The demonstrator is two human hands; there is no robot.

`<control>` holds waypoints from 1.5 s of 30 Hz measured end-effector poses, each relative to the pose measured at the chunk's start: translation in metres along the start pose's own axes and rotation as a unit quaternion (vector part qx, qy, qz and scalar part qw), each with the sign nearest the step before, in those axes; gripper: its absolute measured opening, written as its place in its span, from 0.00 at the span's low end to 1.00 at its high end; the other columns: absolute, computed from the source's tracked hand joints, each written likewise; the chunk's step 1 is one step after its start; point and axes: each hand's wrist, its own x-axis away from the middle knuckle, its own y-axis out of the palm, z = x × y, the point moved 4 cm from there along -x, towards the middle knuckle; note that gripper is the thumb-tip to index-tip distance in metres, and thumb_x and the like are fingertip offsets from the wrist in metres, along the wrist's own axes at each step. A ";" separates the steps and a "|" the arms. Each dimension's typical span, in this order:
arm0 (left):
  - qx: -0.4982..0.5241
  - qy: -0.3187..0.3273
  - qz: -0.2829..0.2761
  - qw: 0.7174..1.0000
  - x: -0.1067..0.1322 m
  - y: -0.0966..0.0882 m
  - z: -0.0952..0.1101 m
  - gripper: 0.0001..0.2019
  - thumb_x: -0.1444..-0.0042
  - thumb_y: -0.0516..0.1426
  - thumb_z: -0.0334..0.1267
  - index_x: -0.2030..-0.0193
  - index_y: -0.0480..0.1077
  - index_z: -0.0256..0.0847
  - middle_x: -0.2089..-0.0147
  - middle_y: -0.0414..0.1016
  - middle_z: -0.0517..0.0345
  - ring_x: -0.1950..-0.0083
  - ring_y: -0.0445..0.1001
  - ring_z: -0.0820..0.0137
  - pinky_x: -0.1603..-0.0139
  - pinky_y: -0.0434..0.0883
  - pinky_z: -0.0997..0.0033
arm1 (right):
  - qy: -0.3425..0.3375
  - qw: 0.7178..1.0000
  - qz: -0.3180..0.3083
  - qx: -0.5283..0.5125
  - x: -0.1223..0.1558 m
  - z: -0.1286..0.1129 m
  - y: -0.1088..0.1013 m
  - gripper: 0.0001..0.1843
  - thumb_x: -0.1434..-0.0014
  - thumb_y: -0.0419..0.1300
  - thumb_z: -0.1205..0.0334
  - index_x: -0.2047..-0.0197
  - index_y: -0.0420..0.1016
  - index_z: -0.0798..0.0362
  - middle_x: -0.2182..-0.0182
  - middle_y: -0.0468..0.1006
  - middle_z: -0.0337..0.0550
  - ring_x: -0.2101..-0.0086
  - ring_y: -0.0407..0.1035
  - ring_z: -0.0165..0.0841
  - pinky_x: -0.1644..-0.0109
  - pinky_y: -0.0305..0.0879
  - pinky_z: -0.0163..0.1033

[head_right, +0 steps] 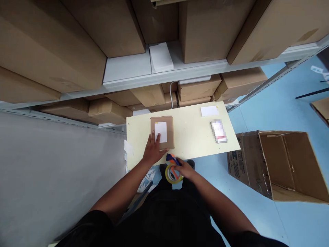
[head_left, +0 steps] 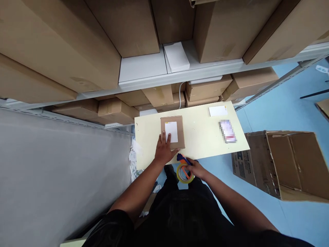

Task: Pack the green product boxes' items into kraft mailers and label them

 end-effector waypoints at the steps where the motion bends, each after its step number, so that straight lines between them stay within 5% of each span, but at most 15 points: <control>1: 0.003 0.000 -0.002 1.000 0.000 0.000 0.000 0.53 0.41 0.58 0.67 0.21 0.44 0.33 0.19 0.28 0.38 0.20 0.33 0.40 0.23 0.48 0.40 | 0.003 1.000 -0.002 0.031 -0.012 -0.015 -0.003 0.29 0.50 0.69 0.56 0.43 0.78 0.46 0.52 0.84 0.41 0.50 0.76 0.43 0.41 0.68 0.48; 4: 0.010 -0.004 -0.002 1.000 0.001 0.001 -0.001 0.53 0.41 0.58 0.66 0.21 0.43 0.34 0.19 0.28 0.38 0.20 0.32 0.39 0.24 0.48 0.38 | 0.006 0.986 -0.022 0.167 -0.041 -0.057 -0.010 0.19 0.54 0.69 0.59 0.56 0.82 0.48 0.64 0.84 0.39 0.59 0.77 0.43 0.52 0.69 0.44; 7: 0.009 -0.005 0.002 1.000 0.000 0.000 -0.001 0.54 0.42 0.58 0.66 0.21 0.43 0.34 0.19 0.28 0.37 0.20 0.33 0.38 0.24 0.48 0.38 | -0.025 0.958 -0.043 0.282 -0.055 -0.084 0.006 0.16 0.62 0.73 0.61 0.65 0.82 0.45 0.70 0.81 0.38 0.60 0.75 0.44 0.56 0.65 0.41; 11: 0.010 -0.008 0.001 1.000 0.000 -0.002 0.000 0.53 0.42 0.58 0.66 0.21 0.45 0.32 0.19 0.29 0.35 0.20 0.35 0.38 0.24 0.49 0.40 | -0.053 0.942 -0.050 0.327 -0.046 -0.094 0.035 0.17 0.66 0.73 0.63 0.68 0.80 0.46 0.70 0.81 0.40 0.59 0.75 0.46 0.58 0.62 0.41; 13: 0.015 -0.009 0.001 1.000 0.000 -0.001 -0.001 0.53 0.42 0.59 0.66 0.22 0.46 0.32 0.19 0.30 0.35 0.20 0.36 0.38 0.24 0.49 0.40 | -0.047 0.939 -0.051 0.337 -0.030 -0.089 0.029 0.17 0.63 0.72 0.61 0.65 0.79 0.46 0.69 0.81 0.40 0.62 0.74 0.44 0.60 0.61 0.40; 17: 0.025 -0.002 0.015 1.000 0.002 0.001 -0.004 0.53 0.42 0.59 0.67 0.22 0.46 0.33 0.19 0.30 0.36 0.20 0.36 0.38 0.25 0.50 0.38 | 0.014 0.964 0.010 0.264 0.010 -0.066 -0.036 0.26 0.56 0.67 0.59 0.51 0.72 0.47 0.70 0.78 0.36 0.71 0.71 0.36 0.66 0.59 0.38; 21: 0.028 -0.008 0.018 0.999 0.002 0.004 -0.006 0.52 0.42 0.58 0.66 0.21 0.45 0.35 0.19 0.30 0.37 0.20 0.36 0.38 0.25 0.52 0.38 | 0.003 0.968 0.166 0.189 0.029 -0.058 -0.113 0.21 0.54 0.61 0.60 0.55 0.68 0.48 0.73 0.72 0.32 0.72 0.67 0.34 0.67 0.59 0.37; 24: 0.024 -0.011 0.012 1.000 0.002 0.004 -0.006 0.52 0.42 0.58 0.67 0.21 0.45 0.35 0.19 0.31 0.36 0.20 0.37 0.39 0.25 0.52 0.39 | -0.043 0.952 0.247 0.174 0.015 -0.068 -0.146 0.17 0.54 0.60 0.58 0.58 0.70 0.49 0.71 0.73 0.34 0.70 0.68 0.34 0.66 0.62 0.37; 28: 0.008 -0.009 0.008 1.000 0.000 0.004 -0.005 0.53 0.42 0.57 0.68 0.21 0.45 0.36 0.19 0.34 0.36 0.20 0.37 0.42 0.25 0.52 0.41 | -0.103 0.938 0.260 0.205 -0.025 -0.089 -0.163 0.15 0.52 0.61 0.55 0.60 0.75 0.50 0.68 0.75 0.39 0.66 0.70 0.38 0.63 0.64 0.39; 34: -0.008 -0.020 -0.017 1.000 -0.002 0.003 -0.004 0.54 0.43 0.55 0.70 0.21 0.45 0.34 0.19 0.34 0.34 0.20 0.38 0.44 0.25 0.52 0.43 | -0.079 0.870 0.250 0.418 -0.060 -0.098 -0.173 0.17 0.41 0.59 0.51 0.58 0.81 0.54 0.57 0.75 0.51 0.55 0.72 0.42 0.52 0.65 0.41; 41: -0.006 -0.047 -0.066 0.997 -0.002 -0.003 0.001 0.57 0.45 0.54 0.73 0.21 0.43 0.35 0.19 0.31 0.34 0.20 0.38 0.43 0.26 0.51 0.43 | -0.145 0.824 0.277 0.472 -0.033 -0.093 -0.162 0.30 0.39 0.59 0.51 0.37 0.70 0.54 0.46 0.72 0.59 0.46 0.68 0.51 0.46 0.66 0.48; 45: 0.005 -0.057 -0.073 0.996 0.000 -0.007 0.001 0.53 0.43 0.55 0.70 0.20 0.43 0.39 0.19 0.30 0.38 0.20 0.41 0.40 0.26 0.52 0.42 | -0.190 0.869 0.192 0.415 -0.006 -0.068 -0.129 0.21 0.40 0.57 0.52 0.47 0.77 0.51 0.55 0.78 0.52 0.53 0.74 0.47 0.49 0.69 0.47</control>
